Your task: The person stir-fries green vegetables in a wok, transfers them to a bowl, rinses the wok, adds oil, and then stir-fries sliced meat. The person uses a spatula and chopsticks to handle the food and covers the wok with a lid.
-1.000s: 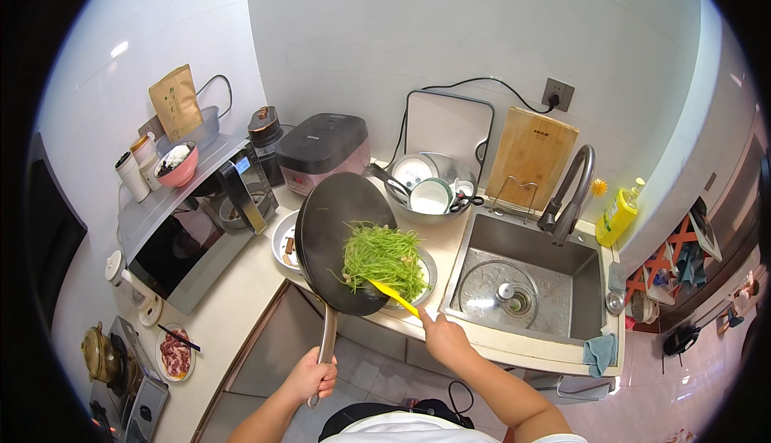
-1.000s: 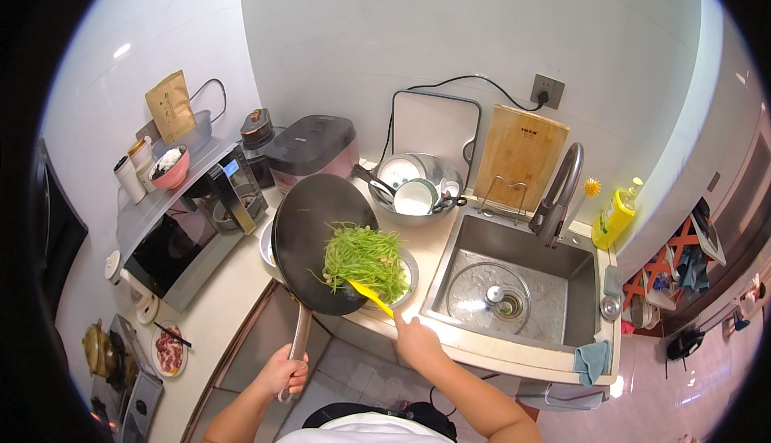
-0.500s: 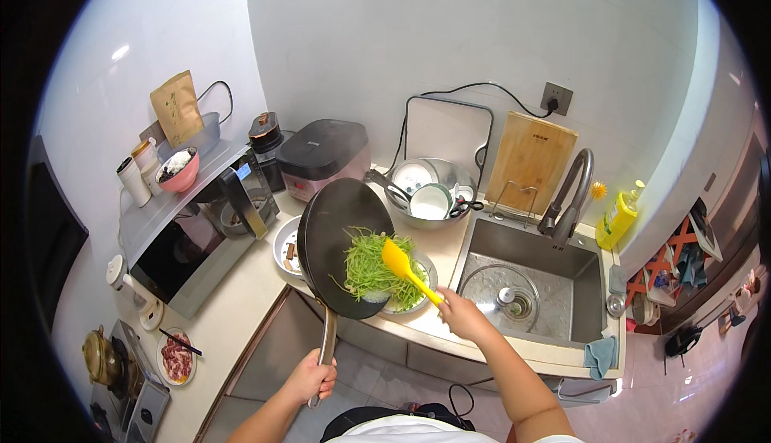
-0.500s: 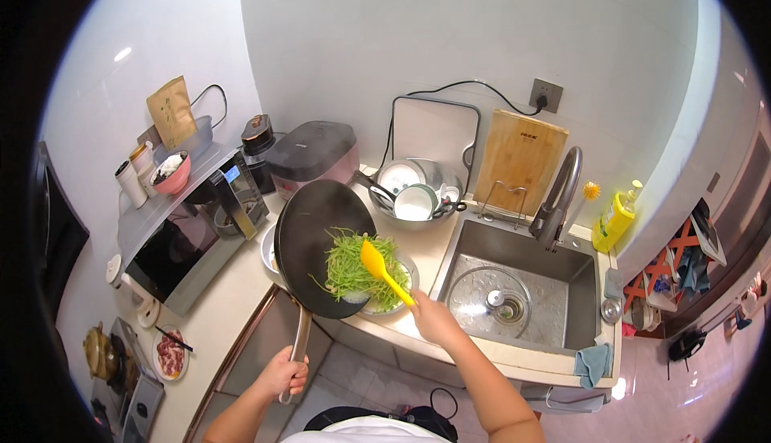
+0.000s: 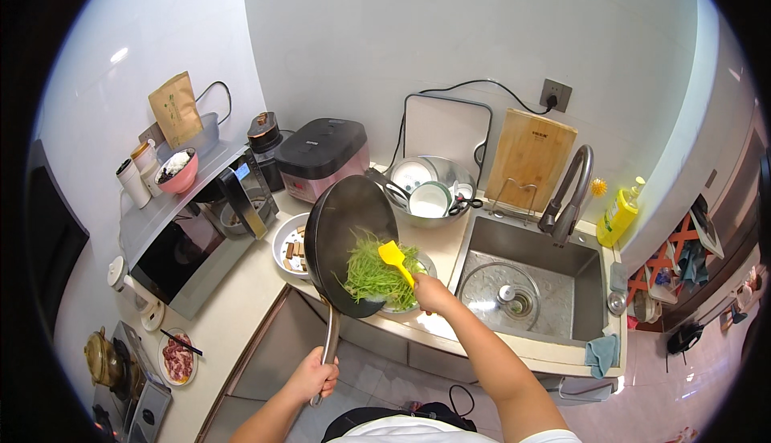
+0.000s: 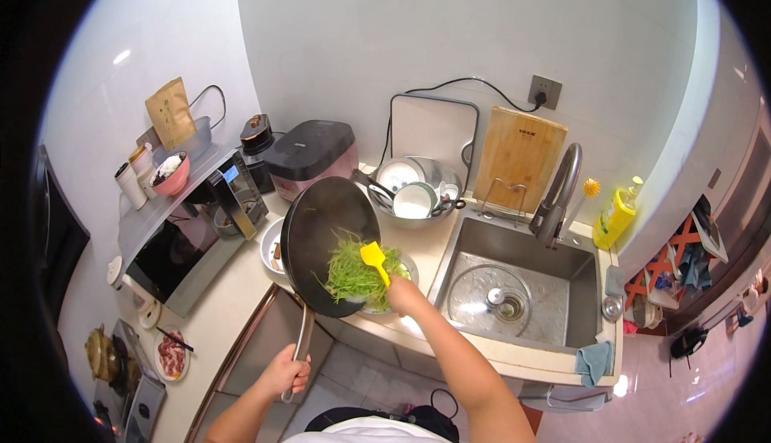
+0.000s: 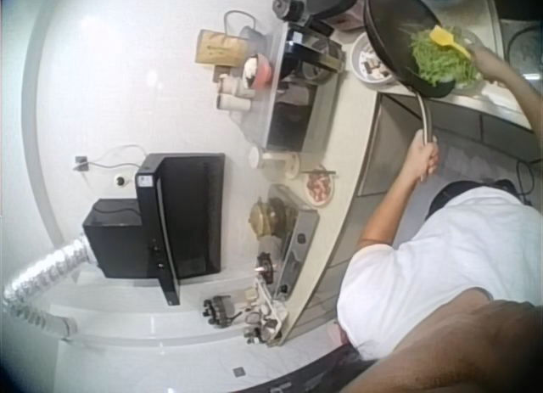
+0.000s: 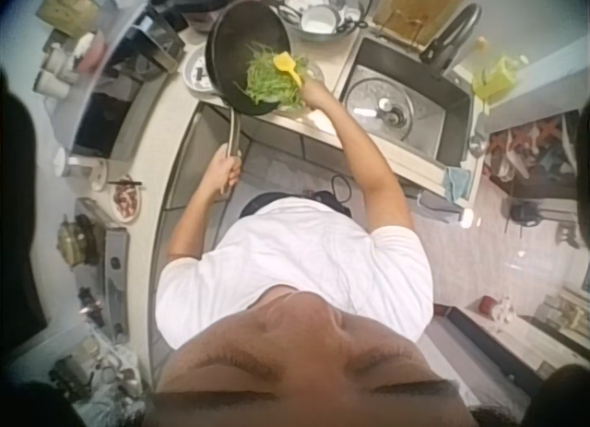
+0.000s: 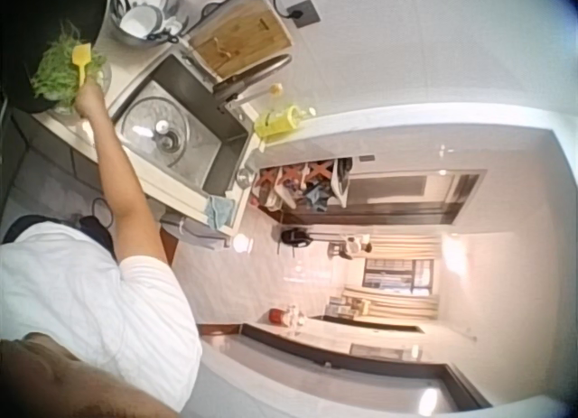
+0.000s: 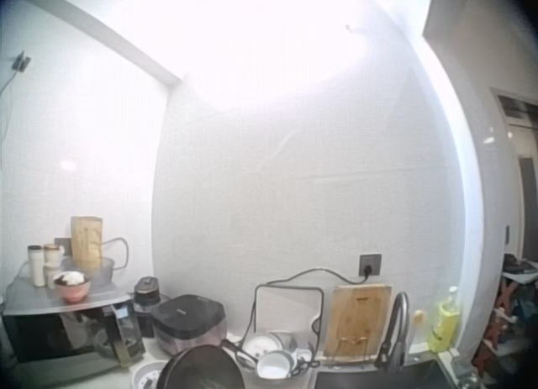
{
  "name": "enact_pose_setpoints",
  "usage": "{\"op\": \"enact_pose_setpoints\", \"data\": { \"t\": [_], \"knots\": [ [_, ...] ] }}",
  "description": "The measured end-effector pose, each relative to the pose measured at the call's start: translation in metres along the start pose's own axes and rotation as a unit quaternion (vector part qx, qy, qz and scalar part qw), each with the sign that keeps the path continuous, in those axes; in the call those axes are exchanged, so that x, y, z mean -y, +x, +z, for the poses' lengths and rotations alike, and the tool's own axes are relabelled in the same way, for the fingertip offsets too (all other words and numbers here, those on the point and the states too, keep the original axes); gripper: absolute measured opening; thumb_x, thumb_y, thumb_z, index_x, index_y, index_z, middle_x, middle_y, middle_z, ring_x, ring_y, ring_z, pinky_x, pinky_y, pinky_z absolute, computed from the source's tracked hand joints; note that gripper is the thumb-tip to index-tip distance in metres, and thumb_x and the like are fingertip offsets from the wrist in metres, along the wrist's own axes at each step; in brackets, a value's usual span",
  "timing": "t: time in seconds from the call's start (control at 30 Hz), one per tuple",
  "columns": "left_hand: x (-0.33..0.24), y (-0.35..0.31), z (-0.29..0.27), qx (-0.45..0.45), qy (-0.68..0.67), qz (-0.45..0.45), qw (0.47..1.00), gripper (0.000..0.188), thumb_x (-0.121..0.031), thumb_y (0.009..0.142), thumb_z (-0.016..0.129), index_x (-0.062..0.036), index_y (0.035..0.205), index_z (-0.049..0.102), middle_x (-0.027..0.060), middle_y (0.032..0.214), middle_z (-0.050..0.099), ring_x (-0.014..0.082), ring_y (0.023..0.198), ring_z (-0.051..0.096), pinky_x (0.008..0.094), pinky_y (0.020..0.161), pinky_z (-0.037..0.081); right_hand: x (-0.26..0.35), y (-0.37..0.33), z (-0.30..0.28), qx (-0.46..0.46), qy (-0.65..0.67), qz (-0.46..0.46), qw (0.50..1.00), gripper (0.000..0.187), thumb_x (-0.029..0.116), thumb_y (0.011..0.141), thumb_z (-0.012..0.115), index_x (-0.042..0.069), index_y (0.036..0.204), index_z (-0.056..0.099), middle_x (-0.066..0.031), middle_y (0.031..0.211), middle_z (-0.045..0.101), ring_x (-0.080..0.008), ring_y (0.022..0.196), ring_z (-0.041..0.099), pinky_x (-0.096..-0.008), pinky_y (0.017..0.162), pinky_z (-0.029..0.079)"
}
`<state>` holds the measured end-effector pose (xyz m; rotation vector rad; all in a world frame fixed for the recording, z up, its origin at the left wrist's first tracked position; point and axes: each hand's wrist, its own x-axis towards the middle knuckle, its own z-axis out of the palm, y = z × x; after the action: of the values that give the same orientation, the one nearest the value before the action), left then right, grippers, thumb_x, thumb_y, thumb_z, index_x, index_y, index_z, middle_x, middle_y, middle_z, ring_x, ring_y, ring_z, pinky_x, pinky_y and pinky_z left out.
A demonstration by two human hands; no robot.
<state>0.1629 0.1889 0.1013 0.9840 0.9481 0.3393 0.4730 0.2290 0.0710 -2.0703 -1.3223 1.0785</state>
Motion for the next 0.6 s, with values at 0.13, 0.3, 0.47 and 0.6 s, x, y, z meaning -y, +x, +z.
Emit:
{"op": "enact_pose_setpoints", "data": {
  "t": [0.13, 0.3, 0.47, 0.6],
  "knots": [
    [0.0, 0.002, 0.0, 0.005, 0.0, 0.003, 1.0, 0.019, 0.001, 0.076, 0.044, -0.0074, 0.092, 0.038, 0.0027, 0.057, 0.038, 0.0105, 0.04, 0.035, 0.027, 0.034, 0.031, -0.007, -0.006, -0.005, -0.005, 0.038, 0.001, 0.999, 0.04, 0.005, 0.083, 0.036, -0.001, 0.122, 0.044, -0.0214, 0.081, 0.061, -0.0264, 0.053, 0.061, -0.0353, 0.048, 0.05],
    [0.0, 0.008, 0.002, -0.013, 0.008, 0.005, 1.0, 0.019, 0.001, 0.076, 0.045, -0.0078, 0.092, 0.039, 0.0018, 0.058, 0.037, 0.0098, 0.041, 0.034, 0.026, 0.034, 0.031, -0.019, -0.013, -0.017, 0.023, 0.039, 0.0, 0.999, 0.033, 0.007, 0.084, 0.036, -0.002, 0.112, 0.05, -0.0194, 0.078, 0.06, -0.0244, 0.053, 0.06, -0.0358, 0.046, 0.047],
    [0.002, 0.01, 0.002, -0.02, 0.026, 0.016, 0.999, 0.019, 0.002, 0.076, 0.045, -0.0076, 0.092, 0.039, 0.0023, 0.058, 0.038, 0.0099, 0.04, 0.035, 0.0262, 0.034, 0.031, -0.035, -0.022, -0.032, -0.031, -0.007, -0.038, 0.999, 0.026, 0.011, 0.085, 0.039, -0.002, 0.104, 0.053, -0.0196, 0.08, 0.061, -0.0301, 0.068, 0.062, -0.0399, 0.057, 0.048],
    [0.005, 0.01, 0.001, -0.012, 0.015, 0.02, 1.0, 0.018, 0.002, 0.077, 0.044, -0.0074, 0.091, 0.038, 0.0027, 0.058, 0.038, 0.0101, 0.04, 0.035, 0.0261, 0.034, 0.031, -0.048, -0.016, -0.024, -0.159, -0.164, -0.057, 0.972, 0.021, 0.013, 0.086, 0.043, 0.0, 0.099, 0.053, -0.0211, 0.083, 0.061, -0.0366, 0.079, 0.061, -0.0451, 0.07, 0.047]
  ]
}}
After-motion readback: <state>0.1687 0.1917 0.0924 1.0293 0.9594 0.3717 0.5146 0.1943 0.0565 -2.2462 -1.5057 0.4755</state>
